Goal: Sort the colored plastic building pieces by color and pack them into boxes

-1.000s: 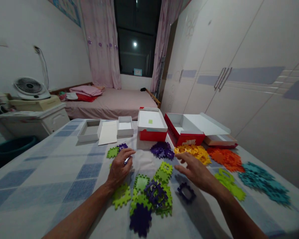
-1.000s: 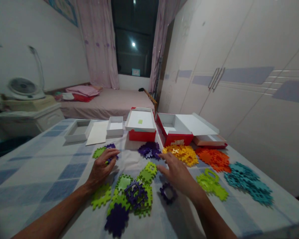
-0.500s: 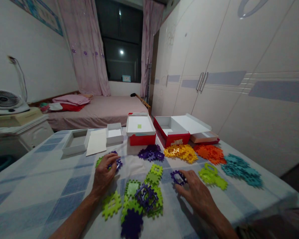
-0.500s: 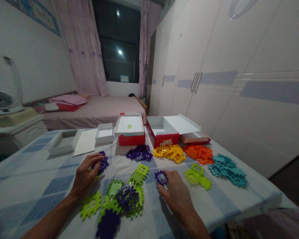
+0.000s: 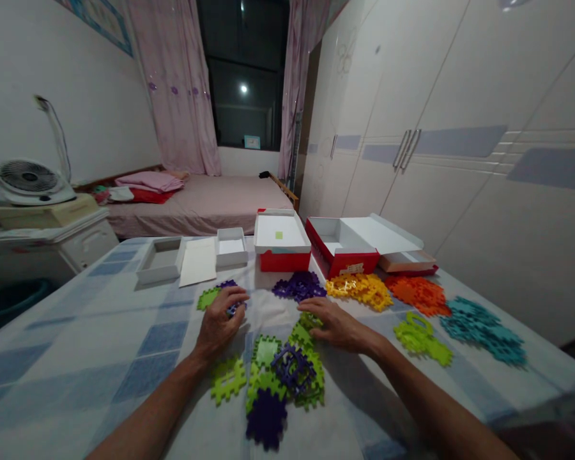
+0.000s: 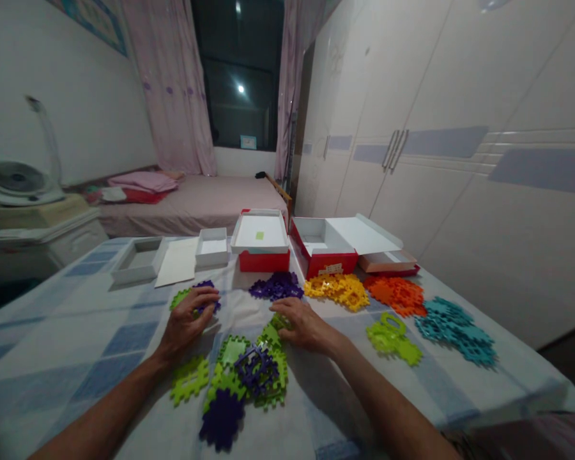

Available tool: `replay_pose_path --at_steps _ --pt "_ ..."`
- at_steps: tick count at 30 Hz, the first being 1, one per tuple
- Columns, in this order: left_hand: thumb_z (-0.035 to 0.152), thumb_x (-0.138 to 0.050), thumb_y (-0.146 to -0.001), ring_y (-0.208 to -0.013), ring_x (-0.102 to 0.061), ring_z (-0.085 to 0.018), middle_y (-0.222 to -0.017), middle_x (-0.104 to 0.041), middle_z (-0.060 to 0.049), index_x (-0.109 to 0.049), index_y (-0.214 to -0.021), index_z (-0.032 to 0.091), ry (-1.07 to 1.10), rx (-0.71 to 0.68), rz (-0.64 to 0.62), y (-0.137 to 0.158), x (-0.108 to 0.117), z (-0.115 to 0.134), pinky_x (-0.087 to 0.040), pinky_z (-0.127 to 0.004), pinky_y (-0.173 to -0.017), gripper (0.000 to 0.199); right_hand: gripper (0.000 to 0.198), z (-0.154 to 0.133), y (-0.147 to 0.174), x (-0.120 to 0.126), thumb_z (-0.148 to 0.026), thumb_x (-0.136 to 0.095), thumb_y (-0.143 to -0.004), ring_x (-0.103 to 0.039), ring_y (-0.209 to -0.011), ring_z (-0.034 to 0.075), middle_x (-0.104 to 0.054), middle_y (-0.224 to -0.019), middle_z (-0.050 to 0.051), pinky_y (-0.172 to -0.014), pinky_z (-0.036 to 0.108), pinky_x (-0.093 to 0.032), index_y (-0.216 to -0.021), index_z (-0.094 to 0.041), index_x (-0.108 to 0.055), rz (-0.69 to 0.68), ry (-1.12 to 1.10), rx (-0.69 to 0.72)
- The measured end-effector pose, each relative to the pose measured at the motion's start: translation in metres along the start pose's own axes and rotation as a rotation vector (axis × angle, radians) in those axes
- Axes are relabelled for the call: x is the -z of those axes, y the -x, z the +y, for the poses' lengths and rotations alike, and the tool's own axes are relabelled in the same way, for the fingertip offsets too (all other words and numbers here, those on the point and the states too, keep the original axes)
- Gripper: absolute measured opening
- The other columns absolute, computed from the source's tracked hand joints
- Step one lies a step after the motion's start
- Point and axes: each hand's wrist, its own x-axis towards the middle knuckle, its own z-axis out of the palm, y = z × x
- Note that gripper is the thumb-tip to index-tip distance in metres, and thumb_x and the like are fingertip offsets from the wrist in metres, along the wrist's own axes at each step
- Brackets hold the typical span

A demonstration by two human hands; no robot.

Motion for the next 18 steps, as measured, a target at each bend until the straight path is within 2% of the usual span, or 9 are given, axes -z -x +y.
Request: replay_pose_path --at_steps 2,5,8,10,13,15,18 --pt "0.023 -0.054 -0.084 -0.096 -0.062 -0.019 -0.098 -0.065 -0.006 -0.067 -0.089 0.020 0.063 -0.033 -0.083 0.002 0.001 0.011 -0.050 -0.036 -0.087 0.015 0.057 -0.001 -0.001 0.000 -0.014 -0.062 -0.074 -0.043 -0.124 0.024 -0.052 -0.132 0.009 -0.106 0.041 -0.033 -0.130 -0.021 -0.053 -0.074 0.019 -0.001" --pt "0.029 -0.059 -0.084 -0.096 -0.062 -0.020 -0.100 -0.066 -0.008 -0.067 -0.095 0.021 0.152 -0.066 -0.292 0.007 0.001 0.032 -0.050 -0.035 -0.086 0.017 0.057 -0.002 -0.007 0.001 -0.016 -0.063 -0.075 -0.047 -0.117 0.025 -0.055 -0.124 0.011 -0.100 0.040 -0.036 -0.131 -0.020 -0.052 -0.146 0.056 -0.054" --pt "0.038 -0.066 -0.079 -0.098 -0.062 -0.021 -0.105 -0.066 -0.008 -0.067 -0.104 0.020 0.237 -0.086 -0.539 0.012 0.000 0.050 -0.050 -0.035 -0.087 0.031 0.054 -0.002 -0.009 0.002 -0.024 -0.065 -0.076 -0.048 -0.109 0.025 -0.055 -0.115 0.010 -0.094 0.039 -0.038 -0.129 -0.020 -0.054 -0.184 0.096 -0.113" --pt "0.044 -0.070 -0.074 -0.099 -0.062 -0.022 -0.106 -0.065 -0.009 -0.065 -0.109 0.020 0.274 -0.113 -0.650 0.015 -0.003 0.056 -0.049 -0.035 -0.087 0.043 0.046 -0.002 -0.008 0.003 -0.028 -0.065 -0.077 -0.047 -0.106 0.024 -0.054 -0.110 0.008 -0.091 0.037 -0.038 -0.122 -0.021 -0.059 -0.181 0.091 -0.126" --pt "0.045 -0.073 -0.071 -0.099 -0.060 -0.023 -0.108 -0.064 -0.009 -0.062 -0.116 0.020 0.247 -0.169 -0.733 0.017 -0.008 0.058 -0.049 -0.035 -0.087 0.054 0.033 -0.004 -0.002 0.005 -0.028 -0.067 -0.075 -0.047 -0.103 0.022 -0.052 -0.108 0.007 -0.089 0.034 -0.037 -0.107 -0.018 -0.062 -0.129 0.040 -0.174" --pt "0.042 -0.072 -0.072 -0.100 -0.059 -0.023 -0.108 -0.064 -0.010 -0.062 -0.119 0.019 0.236 -0.184 -0.753 0.018 -0.010 0.057 -0.048 -0.035 -0.087 0.053 0.031 -0.006 0.002 0.007 -0.026 -0.069 -0.072 -0.047 -0.100 0.020 -0.052 -0.105 0.006 -0.085 0.032 -0.037 -0.101 -0.017 -0.059 -0.110 -0.011 -0.230" --pt "0.035 -0.068 -0.075 -0.095 -0.059 -0.021 -0.102 -0.064 -0.009 -0.061 -0.120 0.019 0.273 -0.121 -0.727 0.020 -0.011 0.058 -0.047 -0.034 -0.085 0.049 0.031 -0.011 0.007 0.009 -0.024 -0.069 -0.069 -0.048 -0.089 0.018 -0.053 -0.094 0.002 -0.076 0.029 -0.037 -0.095 -0.018 -0.053 -0.116 -0.106 -0.284"
